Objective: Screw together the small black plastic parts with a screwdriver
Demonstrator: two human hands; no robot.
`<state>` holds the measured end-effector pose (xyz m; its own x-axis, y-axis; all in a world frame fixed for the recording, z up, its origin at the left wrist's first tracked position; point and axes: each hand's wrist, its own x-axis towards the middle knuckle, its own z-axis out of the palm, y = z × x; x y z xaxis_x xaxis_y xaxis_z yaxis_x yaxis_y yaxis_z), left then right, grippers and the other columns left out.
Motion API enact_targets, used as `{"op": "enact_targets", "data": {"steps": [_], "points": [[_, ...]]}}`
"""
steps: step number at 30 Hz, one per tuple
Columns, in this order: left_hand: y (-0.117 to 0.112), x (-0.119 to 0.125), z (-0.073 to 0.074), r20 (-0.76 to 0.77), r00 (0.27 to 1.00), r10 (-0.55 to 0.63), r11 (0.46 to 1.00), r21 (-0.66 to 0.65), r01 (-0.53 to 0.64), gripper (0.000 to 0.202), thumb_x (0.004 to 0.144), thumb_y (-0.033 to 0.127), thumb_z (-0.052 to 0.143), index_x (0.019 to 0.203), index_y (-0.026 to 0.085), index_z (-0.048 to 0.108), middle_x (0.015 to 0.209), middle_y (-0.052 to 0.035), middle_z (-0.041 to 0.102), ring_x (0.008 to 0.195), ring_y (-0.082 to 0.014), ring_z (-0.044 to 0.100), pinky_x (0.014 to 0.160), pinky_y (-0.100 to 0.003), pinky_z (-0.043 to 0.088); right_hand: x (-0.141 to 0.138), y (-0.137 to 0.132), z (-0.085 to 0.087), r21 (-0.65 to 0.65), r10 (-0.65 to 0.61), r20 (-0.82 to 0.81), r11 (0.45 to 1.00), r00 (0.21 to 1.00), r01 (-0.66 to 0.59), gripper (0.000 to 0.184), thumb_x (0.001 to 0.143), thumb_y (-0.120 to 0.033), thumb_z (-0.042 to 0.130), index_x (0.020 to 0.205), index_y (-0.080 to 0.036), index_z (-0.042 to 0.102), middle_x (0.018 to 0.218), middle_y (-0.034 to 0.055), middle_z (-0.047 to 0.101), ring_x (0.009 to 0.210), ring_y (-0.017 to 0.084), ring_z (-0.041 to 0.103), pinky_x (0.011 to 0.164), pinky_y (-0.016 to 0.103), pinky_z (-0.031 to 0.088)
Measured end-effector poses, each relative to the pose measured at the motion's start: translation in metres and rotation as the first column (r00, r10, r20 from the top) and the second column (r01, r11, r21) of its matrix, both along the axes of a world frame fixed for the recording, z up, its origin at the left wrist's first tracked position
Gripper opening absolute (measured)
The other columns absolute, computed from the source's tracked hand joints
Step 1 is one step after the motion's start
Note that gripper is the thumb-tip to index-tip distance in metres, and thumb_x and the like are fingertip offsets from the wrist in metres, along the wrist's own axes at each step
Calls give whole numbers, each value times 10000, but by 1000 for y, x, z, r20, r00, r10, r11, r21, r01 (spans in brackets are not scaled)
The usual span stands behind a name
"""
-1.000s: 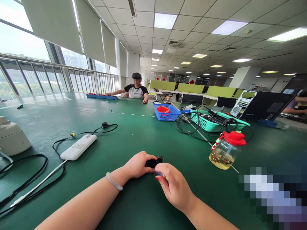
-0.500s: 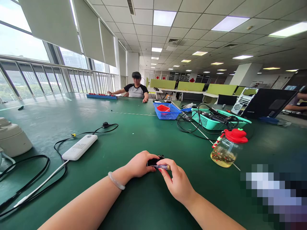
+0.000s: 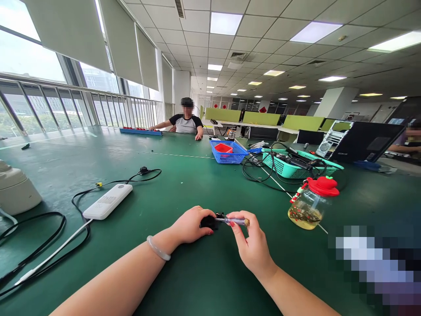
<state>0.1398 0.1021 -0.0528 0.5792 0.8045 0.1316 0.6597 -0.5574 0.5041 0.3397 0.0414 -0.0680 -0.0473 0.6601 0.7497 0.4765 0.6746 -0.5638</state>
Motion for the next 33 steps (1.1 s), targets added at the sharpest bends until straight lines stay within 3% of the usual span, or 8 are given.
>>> {"op": "enact_targets", "data": {"steps": [7, 23, 30, 33], "points": [[0, 0, 1, -1, 1000, -15, 1000, 16, 15, 431, 745, 323, 692, 1162, 273, 598, 997, -44, 672, 944, -228, 598, 839, -349, 479, 2, 7, -4, -73, -3, -151, 997, 989, -8, 115, 961, -289, 489, 1061, -240, 461, 989, 67, 669, 860, 180, 690, 788, 363, 590], [-1, 1, 1, 15, 998, -57, 998, 23, 57, 448, 777, 263, 647, 1217, 253, 564, 1090, -59, 669, 1002, -223, 594, 904, -363, 479, 3, 13, -6, -202, -4, -55, 979, 998, -7, 135, 957, -337, 475, 1024, -224, 504, 970, 75, 689, 837, 181, 692, 789, 349, 577], [0, -1, -1, 42, 997, -58, 998, 41, 56, 422, 786, 264, 640, 1203, 244, 579, 1124, -61, 672, 1036, -223, 591, 938, -370, 471, 3, 6, -5, -74, 2, -125, 997, 992, -11, 103, 961, -285, 480, 1051, -238, 464, 1003, 77, 675, 904, 188, 682, 816, 380, 583], [2, 0, -2, 51, 997, -56, 997, 54, 53, 413, 784, 259, 639, 1194, 254, 585, 1111, -49, 680, 1023, -222, 592, 930, -372, 471, 1, 2, -2, -33, 26, -82, 999, 996, -29, 101, 967, -259, 465, 1066, -237, 467, 1002, 80, 673, 924, 187, 678, 814, 369, 585]]}}
